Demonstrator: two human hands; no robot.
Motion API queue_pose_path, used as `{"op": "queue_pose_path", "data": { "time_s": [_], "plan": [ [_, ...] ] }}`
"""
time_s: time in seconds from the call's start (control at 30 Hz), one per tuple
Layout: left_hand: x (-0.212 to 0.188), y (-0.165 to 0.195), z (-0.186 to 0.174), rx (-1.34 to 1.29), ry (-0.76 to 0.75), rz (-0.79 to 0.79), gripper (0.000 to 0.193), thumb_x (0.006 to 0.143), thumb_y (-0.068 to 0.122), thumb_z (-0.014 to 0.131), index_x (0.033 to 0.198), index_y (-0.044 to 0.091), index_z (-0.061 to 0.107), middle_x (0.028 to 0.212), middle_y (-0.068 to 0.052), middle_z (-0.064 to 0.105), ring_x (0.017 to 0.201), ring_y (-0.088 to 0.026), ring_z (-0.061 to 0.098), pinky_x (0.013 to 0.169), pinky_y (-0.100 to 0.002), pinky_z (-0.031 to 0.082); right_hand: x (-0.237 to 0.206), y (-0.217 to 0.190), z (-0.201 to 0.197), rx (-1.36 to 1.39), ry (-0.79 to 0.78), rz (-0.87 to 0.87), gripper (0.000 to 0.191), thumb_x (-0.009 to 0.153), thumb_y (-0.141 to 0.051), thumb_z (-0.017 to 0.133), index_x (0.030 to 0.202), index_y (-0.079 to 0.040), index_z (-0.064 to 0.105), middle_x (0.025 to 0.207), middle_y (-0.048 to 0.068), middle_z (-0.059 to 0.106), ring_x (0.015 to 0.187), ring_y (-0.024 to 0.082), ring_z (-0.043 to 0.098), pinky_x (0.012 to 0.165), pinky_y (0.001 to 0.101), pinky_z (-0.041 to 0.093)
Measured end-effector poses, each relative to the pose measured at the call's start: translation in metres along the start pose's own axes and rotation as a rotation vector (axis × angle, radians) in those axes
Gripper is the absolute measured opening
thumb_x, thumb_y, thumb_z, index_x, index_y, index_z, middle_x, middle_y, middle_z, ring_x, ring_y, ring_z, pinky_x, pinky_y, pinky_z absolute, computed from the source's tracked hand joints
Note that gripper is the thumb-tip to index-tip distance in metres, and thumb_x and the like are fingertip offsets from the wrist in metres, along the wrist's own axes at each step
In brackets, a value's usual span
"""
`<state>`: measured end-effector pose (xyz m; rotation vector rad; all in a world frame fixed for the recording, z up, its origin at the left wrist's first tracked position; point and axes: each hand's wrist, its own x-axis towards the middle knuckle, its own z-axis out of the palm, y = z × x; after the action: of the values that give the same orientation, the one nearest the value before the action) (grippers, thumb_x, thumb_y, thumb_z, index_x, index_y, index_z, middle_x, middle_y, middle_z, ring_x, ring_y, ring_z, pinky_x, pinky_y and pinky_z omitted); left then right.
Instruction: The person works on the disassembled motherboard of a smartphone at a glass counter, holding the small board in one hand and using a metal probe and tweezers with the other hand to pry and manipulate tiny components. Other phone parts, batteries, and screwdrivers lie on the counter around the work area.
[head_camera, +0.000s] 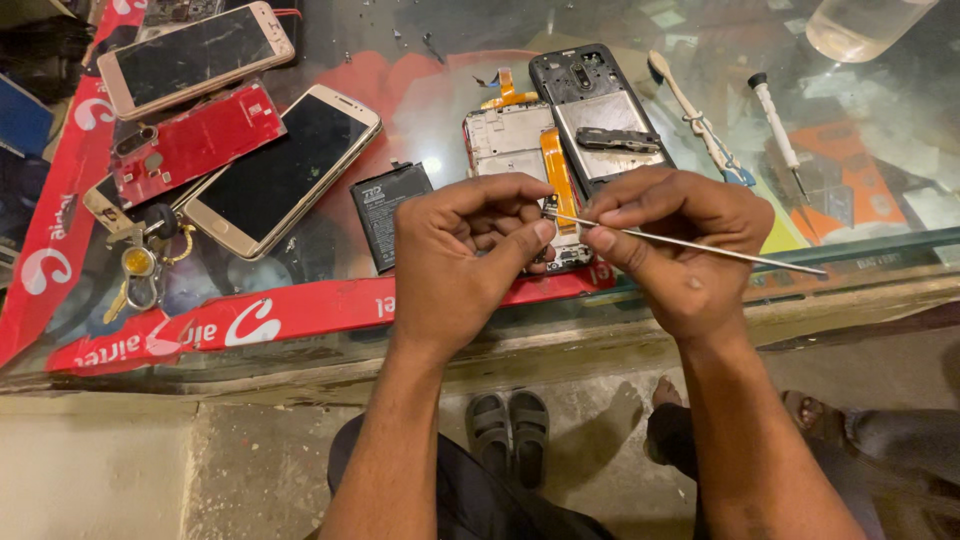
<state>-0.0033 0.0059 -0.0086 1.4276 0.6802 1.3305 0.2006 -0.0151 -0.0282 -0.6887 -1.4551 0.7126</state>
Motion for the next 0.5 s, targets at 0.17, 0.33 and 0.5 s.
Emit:
{"op": "queue_pose_path", "data": {
  "time_s": [0.17, 0.33, 0.5],
  "plan": [
    [-0.0005, 0.0024, 0.0026, 0.031, 0.037, -0.006, 0.02, 0.089, -0.008, 0.074, 0.108, -0.007, 0.073, 0.085, -0.005, 0.071, 0.07, -0.007, 0.069, 0.062, -0.02, 0.062, -0.0039, 0.0053, 0.0021, 0.041, 0.077, -0.075, 0.015, 0.096, 0.007, 0.077, 0.092, 0.005, 0.063, 0.098, 0.02, 0.072, 0.082, 0.016, 0.071, 0.076, 0.0258, 0.06],
    [0.0, 0.0032, 0.0028, 0.027, 0.04, -0.009, 0.019, 0.089, -0.008, 0.074, 0.108, -0.007, 0.072, 0.084, -0.005, 0.071, 0.07, -0.007, 0.07, 0.062, -0.02, 0.062, -0.0036, 0.0072, 0.0025, 0.033, 0.085, -0.089, 0.014, 0.097, 0.009, 0.075, 0.091, 0.005, 0.063, 0.096, 0.021, 0.072, 0.08, 0.016, 0.071, 0.074, 0.026, 0.06],
    [-0.0012, 0.0008, 0.0018, 0.032, 0.035, 0.012, 0.02, 0.089, -0.008, 0.074, 0.109, -0.008, 0.073, 0.085, -0.006, 0.072, 0.072, -0.007, 0.071, 0.065, -0.021, 0.063, -0.0017, 0.0038, 0.0029, -0.034, 0.065, -0.078, 0.011, 0.094, 0.009, 0.076, 0.091, 0.007, 0.066, 0.095, 0.021, 0.073, 0.08, 0.016, 0.071, 0.073, 0.0252, 0.06]
  ]
}}
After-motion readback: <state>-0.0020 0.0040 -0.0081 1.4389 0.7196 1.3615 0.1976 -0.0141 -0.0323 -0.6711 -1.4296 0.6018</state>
